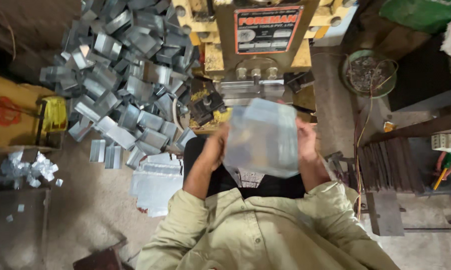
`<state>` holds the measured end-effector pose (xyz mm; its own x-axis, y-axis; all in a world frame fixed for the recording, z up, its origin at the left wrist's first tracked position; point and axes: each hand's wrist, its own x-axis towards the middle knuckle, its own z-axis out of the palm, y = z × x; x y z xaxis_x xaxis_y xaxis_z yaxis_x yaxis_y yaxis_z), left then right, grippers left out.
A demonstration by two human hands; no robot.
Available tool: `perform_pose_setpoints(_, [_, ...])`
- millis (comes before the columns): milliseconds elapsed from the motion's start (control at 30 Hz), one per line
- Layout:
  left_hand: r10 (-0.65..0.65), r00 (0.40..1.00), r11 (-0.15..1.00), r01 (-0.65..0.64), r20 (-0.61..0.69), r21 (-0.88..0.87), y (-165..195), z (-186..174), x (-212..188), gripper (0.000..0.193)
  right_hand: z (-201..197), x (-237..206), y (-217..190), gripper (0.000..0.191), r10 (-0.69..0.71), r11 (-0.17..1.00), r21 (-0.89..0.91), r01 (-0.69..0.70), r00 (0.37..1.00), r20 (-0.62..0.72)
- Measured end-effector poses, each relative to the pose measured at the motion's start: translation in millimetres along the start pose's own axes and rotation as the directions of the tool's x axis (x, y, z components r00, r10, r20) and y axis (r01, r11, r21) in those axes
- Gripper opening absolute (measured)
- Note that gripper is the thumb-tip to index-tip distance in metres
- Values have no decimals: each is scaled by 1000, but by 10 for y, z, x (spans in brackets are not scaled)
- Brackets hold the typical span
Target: The person picks up metal sheets, places them individually into a bending machine, and operates the machine to form the metal parts.
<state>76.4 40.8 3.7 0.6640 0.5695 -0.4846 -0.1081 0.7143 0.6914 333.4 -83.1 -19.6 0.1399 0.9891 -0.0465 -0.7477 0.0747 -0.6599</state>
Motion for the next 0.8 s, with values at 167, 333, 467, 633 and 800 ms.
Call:
perform_pose_setpoints(167, [304, 942, 913, -245, 143, -325, 13, 89, -24, 90, 226, 10, 230, 72, -204, 976, -107, 188, 966, -162])
perform_pose_setpoints(333, [680, 730, 598, -607, 71, 523, -196, 103, 284, 80, 240, 96, 345, 88, -239, 941, -276, 195, 962, -134])
perform_pose_setpoints(467, [646, 762, 640, -506, -47, 578, -141, -8, 591, 72, 121, 380, 277, 88, -277, 905, -385, 183, 939, -203])
perform_pose_setpoints(633, [671, 742, 622, -551, -14, 557, -133, -90, 671, 69, -70, 433, 233, 86, -313, 809, -579, 103, 909, -276])
perform_pose_setpoints(800, [701, 707, 627, -548, -93, 553, -233, -109, 669, 66, -157, 409, 249, 82, -331, 790, -609, 73, 887, -323])
